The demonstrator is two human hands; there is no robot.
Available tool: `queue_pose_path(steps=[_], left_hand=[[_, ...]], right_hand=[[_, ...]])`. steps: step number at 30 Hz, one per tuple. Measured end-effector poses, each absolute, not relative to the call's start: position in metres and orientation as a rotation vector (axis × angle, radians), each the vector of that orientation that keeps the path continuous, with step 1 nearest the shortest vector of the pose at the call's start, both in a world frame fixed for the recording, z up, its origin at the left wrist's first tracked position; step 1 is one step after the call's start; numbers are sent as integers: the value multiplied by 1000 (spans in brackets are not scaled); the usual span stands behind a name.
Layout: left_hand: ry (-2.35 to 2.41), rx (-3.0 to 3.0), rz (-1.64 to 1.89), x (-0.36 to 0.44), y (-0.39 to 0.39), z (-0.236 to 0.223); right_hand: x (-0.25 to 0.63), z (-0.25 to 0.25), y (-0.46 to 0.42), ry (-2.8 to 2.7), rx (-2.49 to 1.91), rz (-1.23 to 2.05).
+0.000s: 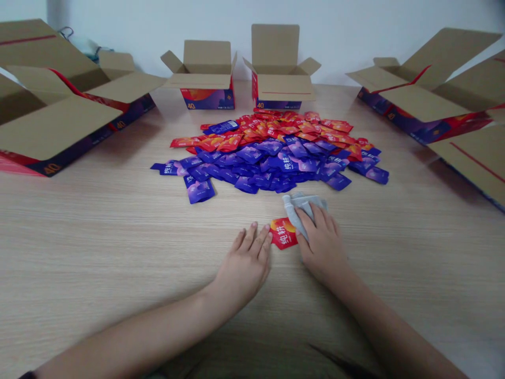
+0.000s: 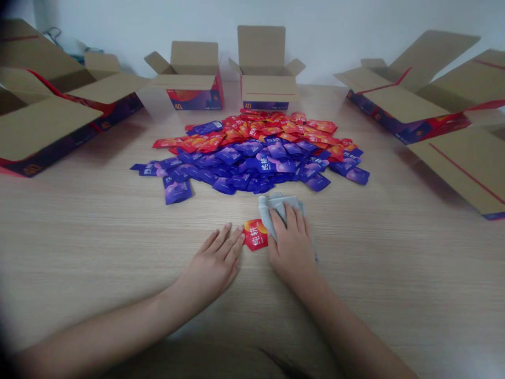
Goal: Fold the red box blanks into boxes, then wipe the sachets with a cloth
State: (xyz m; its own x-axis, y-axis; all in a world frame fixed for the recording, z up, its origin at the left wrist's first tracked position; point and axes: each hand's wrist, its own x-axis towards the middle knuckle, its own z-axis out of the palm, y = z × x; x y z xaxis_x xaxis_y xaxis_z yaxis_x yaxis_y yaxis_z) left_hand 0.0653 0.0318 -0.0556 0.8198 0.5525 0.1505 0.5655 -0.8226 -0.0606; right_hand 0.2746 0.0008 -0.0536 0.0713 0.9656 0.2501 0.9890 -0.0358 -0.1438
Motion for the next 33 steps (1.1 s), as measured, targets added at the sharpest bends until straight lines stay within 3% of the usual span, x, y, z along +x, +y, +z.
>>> queue_pose_path(steps=[8,18,33], left_hand=[[-886,-2900,-189,66,32,-53],[-985,-2951,-130,66,32,-49],[-1040,-2922,-160,70,29,-52]], right_hand=[[235,-42,3,-2229,-1831,71],[278,-48,-2,-2093,-2002,-51],[243,-44,-5,-2169,-1888,1]])
